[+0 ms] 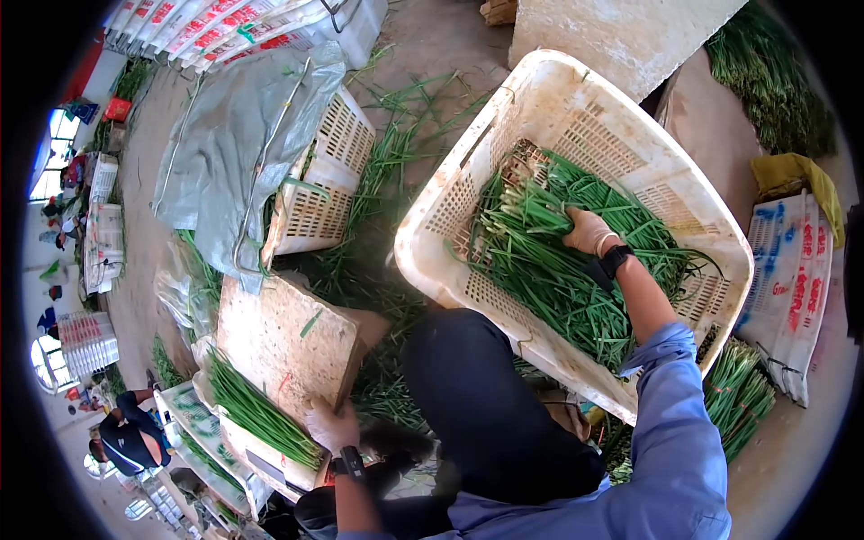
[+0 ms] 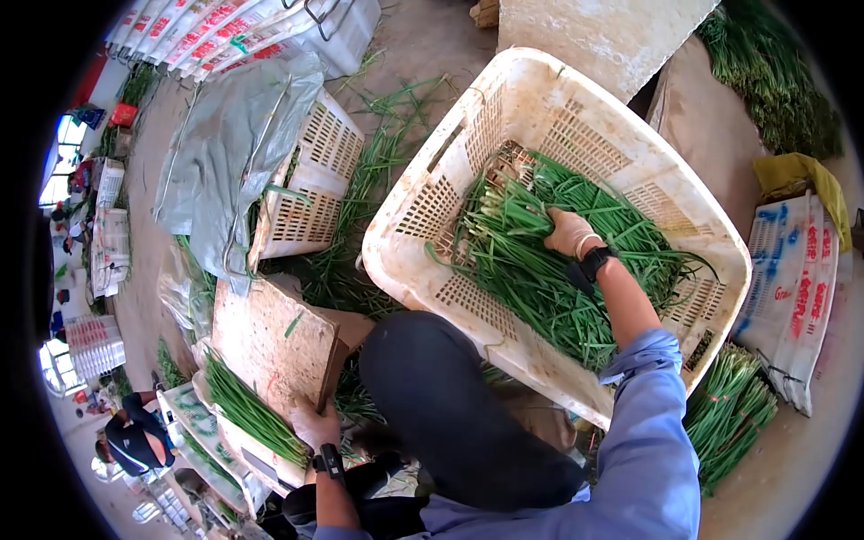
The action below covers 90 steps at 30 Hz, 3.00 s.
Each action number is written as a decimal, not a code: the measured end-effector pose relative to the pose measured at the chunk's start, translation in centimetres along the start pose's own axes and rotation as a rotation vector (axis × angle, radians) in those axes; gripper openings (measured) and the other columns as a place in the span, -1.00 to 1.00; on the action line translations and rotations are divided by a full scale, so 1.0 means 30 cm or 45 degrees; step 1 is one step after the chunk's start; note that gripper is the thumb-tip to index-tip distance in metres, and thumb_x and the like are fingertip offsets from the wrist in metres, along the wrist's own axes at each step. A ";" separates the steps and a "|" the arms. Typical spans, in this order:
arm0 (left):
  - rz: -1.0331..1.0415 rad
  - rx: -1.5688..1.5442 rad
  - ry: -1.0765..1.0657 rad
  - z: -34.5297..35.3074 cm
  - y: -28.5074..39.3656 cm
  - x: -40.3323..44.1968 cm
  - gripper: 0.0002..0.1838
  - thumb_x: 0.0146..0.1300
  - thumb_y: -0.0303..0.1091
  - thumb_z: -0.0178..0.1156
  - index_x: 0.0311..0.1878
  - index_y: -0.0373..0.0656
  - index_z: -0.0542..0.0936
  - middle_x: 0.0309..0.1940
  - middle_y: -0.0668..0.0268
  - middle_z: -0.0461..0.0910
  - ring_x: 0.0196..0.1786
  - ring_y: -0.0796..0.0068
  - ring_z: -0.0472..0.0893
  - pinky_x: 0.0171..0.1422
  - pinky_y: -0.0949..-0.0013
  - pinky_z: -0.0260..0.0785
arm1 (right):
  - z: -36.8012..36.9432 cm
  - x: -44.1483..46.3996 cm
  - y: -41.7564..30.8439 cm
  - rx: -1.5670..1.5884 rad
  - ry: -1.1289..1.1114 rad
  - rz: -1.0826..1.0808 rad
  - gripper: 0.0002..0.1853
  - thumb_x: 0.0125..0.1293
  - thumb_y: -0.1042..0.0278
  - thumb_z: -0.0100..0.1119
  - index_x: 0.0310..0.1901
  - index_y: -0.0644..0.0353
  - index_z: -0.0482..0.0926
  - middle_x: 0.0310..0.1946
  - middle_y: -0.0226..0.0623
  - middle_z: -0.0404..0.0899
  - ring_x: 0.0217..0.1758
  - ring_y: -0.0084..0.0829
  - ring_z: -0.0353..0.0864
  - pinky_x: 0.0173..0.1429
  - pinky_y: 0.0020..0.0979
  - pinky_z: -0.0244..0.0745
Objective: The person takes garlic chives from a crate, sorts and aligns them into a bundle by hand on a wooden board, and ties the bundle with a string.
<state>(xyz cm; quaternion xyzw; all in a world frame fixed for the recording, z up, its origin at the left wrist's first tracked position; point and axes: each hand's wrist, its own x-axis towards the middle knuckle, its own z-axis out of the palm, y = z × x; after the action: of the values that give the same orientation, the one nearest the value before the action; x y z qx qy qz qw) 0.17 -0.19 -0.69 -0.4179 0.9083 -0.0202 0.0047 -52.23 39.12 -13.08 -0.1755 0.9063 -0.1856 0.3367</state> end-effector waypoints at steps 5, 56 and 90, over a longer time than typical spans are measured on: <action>0.044 0.040 0.065 0.008 -0.010 -0.005 -0.41 0.08 -0.19 0.50 0.10 -0.32 0.53 -0.03 -0.10 0.55 -0.09 -0.26 0.58 -0.06 -0.20 0.44 | 0.205 0.018 0.030 -0.177 -0.024 -0.141 -0.32 0.17 0.17 0.47 0.30 0.25 0.53 0.21 0.08 0.66 0.34 0.06 0.62 0.39 -0.07 0.55; 0.516 -1.855 -0.472 -0.578 1.116 -0.119 -0.10 0.19 -0.42 0.58 0.58 -0.26 0.37 0.50 0.00 0.45 0.58 0.16 0.40 0.69 0.09 0.20 | -0.176 -0.586 0.084 0.892 0.298 -0.155 -0.21 -0.06 0.27 0.78 0.22 0.37 0.60 0.08 -0.21 0.72 0.12 -0.35 0.65 0.33 -0.30 0.54; 0.237 -2.240 -1.203 -0.325 1.314 -0.088 -0.52 0.07 -0.54 0.60 0.09 -0.26 0.69 -0.08 0.44 0.72 -0.06 0.54 0.67 0.08 0.40 0.54 | -0.405 -0.862 -0.271 0.360 -0.047 -0.896 0.21 0.01 0.07 0.66 0.65 0.24 0.16 0.43 0.13 0.51 0.52 -0.02 0.50 0.62 -0.16 0.40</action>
<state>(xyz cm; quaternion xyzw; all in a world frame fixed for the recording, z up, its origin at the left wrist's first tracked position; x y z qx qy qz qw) -28.27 27.75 7.43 -0.1652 0.5342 0.8272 0.0558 -40.47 46.15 13.26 -0.4310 0.7499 -0.4098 0.2896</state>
